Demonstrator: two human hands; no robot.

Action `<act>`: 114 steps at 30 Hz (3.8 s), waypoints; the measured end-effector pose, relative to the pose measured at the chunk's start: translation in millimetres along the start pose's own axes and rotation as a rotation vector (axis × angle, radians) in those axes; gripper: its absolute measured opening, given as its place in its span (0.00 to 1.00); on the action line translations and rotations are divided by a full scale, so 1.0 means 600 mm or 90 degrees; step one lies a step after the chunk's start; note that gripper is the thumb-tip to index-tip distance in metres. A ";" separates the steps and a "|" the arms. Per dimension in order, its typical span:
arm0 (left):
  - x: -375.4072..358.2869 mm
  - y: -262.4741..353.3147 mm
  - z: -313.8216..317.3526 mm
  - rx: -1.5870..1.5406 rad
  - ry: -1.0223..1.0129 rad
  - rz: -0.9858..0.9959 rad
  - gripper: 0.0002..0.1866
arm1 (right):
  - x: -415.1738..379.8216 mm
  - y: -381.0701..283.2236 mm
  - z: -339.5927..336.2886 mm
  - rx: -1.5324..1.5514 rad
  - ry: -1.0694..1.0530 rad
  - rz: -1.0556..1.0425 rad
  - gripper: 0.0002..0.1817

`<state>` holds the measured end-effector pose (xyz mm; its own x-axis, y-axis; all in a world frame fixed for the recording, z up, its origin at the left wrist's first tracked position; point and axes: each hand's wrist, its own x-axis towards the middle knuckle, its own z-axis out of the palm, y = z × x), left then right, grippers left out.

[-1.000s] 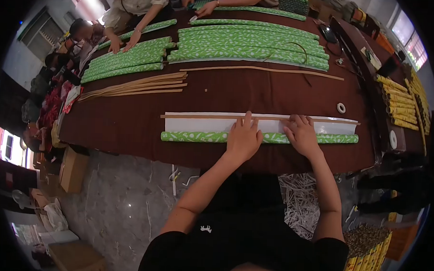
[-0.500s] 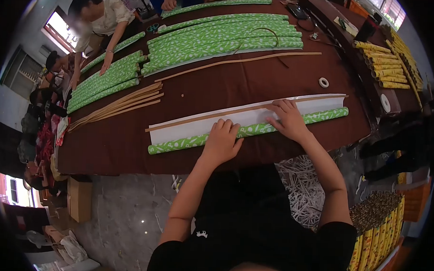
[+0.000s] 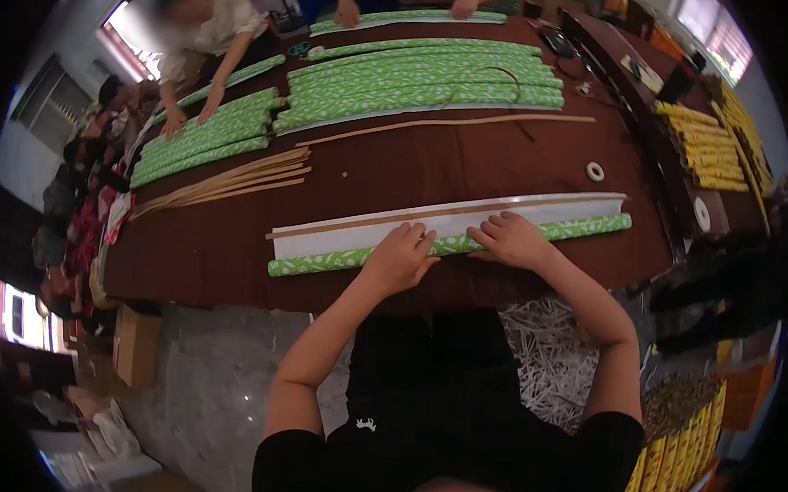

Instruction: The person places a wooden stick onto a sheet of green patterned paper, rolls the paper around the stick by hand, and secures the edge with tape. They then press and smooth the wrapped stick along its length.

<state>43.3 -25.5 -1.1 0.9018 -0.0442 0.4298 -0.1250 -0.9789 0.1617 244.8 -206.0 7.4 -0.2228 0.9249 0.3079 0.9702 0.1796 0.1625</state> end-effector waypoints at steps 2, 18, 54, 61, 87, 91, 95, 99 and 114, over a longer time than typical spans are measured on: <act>-0.010 -0.013 0.005 0.013 -0.001 0.026 0.23 | 0.011 -0.001 0.003 -0.013 0.017 -0.030 0.22; -0.022 -0.035 0.006 -0.005 0.031 0.005 0.19 | 0.053 -0.007 -0.027 -0.001 0.034 0.024 0.29; -0.041 0.040 0.014 0.290 0.210 0.013 0.08 | 0.105 0.000 -0.092 0.329 -0.241 0.187 0.14; -0.043 0.051 0.010 0.292 0.214 0.008 0.08 | 0.088 -0.005 -0.082 0.250 -0.215 0.172 0.19; -0.008 0.061 -0.012 0.249 0.064 -0.140 0.29 | 0.038 -0.062 -0.044 0.043 -0.045 0.131 0.26; -0.005 0.054 0.017 0.252 0.012 -0.137 0.27 | 0.030 -0.071 -0.033 0.007 -0.017 0.133 0.27; -0.007 0.046 0.024 0.227 -0.002 -0.118 0.26 | 0.025 -0.075 -0.022 -0.012 0.002 0.146 0.27; 0.000 0.044 0.023 0.202 -0.032 -0.143 0.24 | 0.027 -0.082 -0.024 -0.038 0.018 0.152 0.27; -0.002 0.044 -0.004 0.166 -0.147 -0.097 0.31 | 0.009 -0.101 -0.008 -0.077 -0.043 0.185 0.27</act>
<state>38.0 -50.6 5.1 0.9752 0.0912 0.2019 0.1003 -0.9943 -0.0353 184.1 -213.8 3.7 0.0727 0.9525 0.2957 0.9730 -0.1329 0.1889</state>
